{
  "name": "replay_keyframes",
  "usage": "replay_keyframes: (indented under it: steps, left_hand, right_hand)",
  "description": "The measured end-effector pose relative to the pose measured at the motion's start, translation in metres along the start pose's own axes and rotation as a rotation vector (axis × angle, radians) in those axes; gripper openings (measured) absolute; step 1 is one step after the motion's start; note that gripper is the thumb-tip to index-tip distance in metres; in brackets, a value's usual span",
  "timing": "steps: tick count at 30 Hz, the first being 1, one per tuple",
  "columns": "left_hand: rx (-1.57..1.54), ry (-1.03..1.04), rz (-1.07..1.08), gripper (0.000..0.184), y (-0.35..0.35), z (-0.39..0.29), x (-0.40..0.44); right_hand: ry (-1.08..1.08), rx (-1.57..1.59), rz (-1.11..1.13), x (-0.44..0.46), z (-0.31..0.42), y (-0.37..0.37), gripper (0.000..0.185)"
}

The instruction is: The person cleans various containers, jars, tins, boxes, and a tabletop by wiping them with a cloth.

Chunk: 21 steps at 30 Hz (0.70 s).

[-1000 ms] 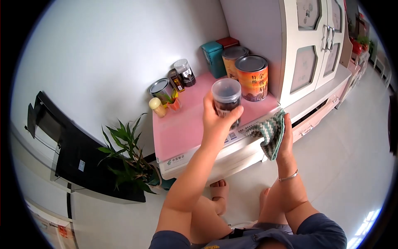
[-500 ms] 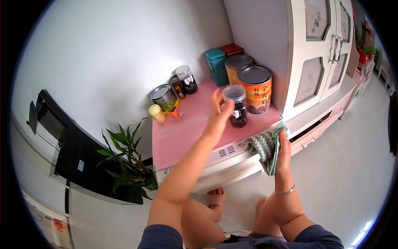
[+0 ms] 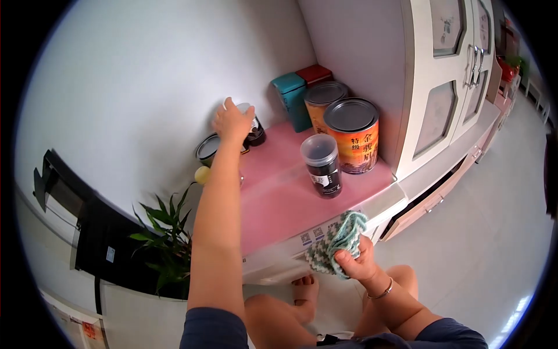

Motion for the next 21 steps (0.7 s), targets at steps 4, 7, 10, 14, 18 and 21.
replay_keyframes:
  steps: [4,7,10,14,18,21]
  left_hand:
    - [0.036,-0.147,0.199,0.068,0.01,-0.002,0.007]
    - [0.16,-0.176,0.272,0.063,0.022,-0.003,0.012]
    - [0.098,-0.143,0.208,0.052,0.029,0.0,0.019]
    - [0.022,0.03,-0.157,0.045,0.02,-0.011,0.015]
    - [-0.248,0.146,-0.359,0.051,-0.027,-0.024,0.0]
    - [-0.668,0.14,-0.379,0.052,-0.063,-0.025,-0.025]
  right_hand:
    - [-0.125,-0.1,0.066,0.004,0.0,-0.003,0.024]
    - [-0.148,-0.095,0.082,0.006,0.001,-0.005,0.024]
    - [-0.192,-0.123,0.088,0.006,0.003,-0.005,0.024]
    - [-0.221,-0.162,0.084,0.005,0.004,-0.006,0.026]
    - [-0.122,-0.141,0.057,0.0,-0.001,-0.006,0.028]
    - [0.015,-0.131,0.016,0.001,0.006,-0.004,0.025]
Point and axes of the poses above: each hand's wrist, its own x-axis towards the middle knuckle, its own y-axis out of the palm, z = x × y, the point moved 4 cm from there along x, towards the middle knuckle, and after that the axes turned 8 degrees about y, right-handed, at the moved point
